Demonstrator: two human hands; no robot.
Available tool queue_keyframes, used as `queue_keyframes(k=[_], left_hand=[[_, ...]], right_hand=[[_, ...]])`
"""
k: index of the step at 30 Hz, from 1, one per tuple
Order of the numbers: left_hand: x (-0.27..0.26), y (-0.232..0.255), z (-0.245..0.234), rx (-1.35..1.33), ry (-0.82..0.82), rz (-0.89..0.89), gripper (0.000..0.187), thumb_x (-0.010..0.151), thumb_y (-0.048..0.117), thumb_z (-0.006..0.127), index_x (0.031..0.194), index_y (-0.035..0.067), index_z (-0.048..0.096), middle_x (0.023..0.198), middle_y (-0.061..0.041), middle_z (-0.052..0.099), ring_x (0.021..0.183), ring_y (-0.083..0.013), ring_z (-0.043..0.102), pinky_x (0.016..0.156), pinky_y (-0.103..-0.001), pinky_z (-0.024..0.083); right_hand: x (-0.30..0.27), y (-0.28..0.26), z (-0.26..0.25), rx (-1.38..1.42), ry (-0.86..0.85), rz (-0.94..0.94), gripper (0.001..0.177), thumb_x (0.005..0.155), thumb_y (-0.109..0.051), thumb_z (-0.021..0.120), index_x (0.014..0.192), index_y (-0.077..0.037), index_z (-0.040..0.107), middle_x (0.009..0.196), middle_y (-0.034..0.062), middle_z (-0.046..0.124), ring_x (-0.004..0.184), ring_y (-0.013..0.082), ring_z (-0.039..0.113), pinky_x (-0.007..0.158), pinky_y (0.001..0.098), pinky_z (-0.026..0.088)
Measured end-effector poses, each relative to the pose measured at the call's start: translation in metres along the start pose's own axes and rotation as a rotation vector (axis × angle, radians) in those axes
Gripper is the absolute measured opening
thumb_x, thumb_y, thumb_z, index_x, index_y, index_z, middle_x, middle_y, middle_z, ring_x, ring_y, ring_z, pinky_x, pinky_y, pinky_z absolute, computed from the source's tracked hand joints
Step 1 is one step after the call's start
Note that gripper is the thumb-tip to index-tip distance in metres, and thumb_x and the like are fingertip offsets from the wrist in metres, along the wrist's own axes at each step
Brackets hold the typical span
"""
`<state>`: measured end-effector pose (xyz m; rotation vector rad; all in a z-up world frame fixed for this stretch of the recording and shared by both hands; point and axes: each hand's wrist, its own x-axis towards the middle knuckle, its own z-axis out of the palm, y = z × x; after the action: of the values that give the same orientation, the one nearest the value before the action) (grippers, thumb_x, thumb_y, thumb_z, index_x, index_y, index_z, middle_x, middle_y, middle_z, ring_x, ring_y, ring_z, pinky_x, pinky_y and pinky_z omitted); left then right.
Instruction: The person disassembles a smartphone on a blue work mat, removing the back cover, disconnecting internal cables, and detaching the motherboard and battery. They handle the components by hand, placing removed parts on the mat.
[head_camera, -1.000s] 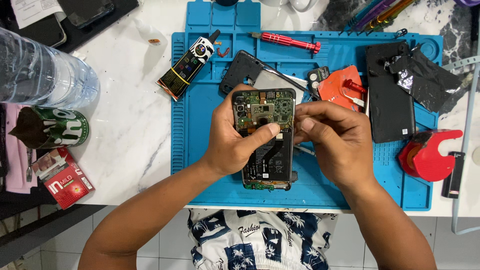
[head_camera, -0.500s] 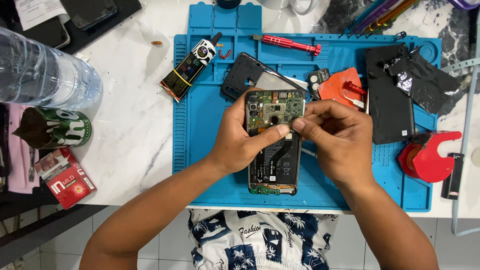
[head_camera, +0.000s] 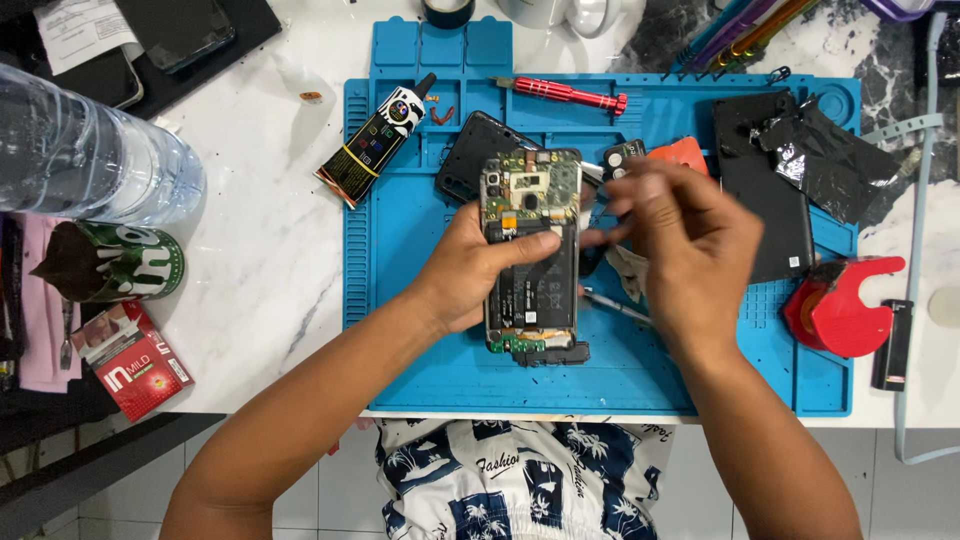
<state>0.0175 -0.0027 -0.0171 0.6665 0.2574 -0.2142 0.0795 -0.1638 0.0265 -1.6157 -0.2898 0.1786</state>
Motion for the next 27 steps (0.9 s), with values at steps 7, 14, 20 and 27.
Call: queue_keyframes(k=[7,14,20,27], left_hand=[[0.003,0.006,-0.003,-0.065,-0.028,0.020,0.052,0.088,0.000,0.067,0.137,-0.004,0.050,0.134,-0.027,0.061,0.115,-0.0443,0.065,0.080,-0.058,0.063],[0.003,0.006,-0.006,-0.065,-0.033,0.006,0.057,0.085,-0.004,0.067,0.138,-0.007,0.047,0.132,-0.029,0.061,0.113,-0.0447,0.065,0.076,-0.060,0.063],[0.005,0.008,-0.014,-0.062,-0.078,0.031,0.052,0.086,-0.003,0.068,0.136,-0.005,0.050,0.130,-0.027,0.063,0.113,-0.0425,0.066,0.079,-0.059,0.063],[0.008,0.012,-0.012,-0.126,-0.040,-0.005,0.054,0.086,0.003,0.064,0.138,-0.006,0.050,0.128,-0.028,0.063,0.111,-0.0447,0.065,0.078,-0.061,0.061]], right_hand=[[0.015,0.009,-0.025,-0.033,0.314,-0.092,0.044,0.105,-0.037,0.049,0.111,0.002,0.068,0.092,0.0125,0.068,0.083,0.0173,0.068,0.075,0.0267,0.056],[0.016,0.012,-0.037,-0.108,0.323,-0.292,0.028,0.114,-0.019,0.053,0.095,0.001,0.059,0.086,0.0119,0.060,0.075,0.0201,0.065,0.066,0.0289,0.049],[0.010,-0.011,-0.052,-0.413,0.063,-0.463,0.013,0.115,0.000,0.060,0.111,0.011,0.065,0.100,0.0202,0.066,0.091,0.0265,0.067,0.082,0.0355,0.057],[-0.003,-0.023,-0.079,-0.765,-0.022,-0.417,0.017,0.117,0.002,0.066,0.103,0.005,0.075,0.096,0.0134,0.073,0.091,0.0237,0.070,0.077,0.0338,0.048]])
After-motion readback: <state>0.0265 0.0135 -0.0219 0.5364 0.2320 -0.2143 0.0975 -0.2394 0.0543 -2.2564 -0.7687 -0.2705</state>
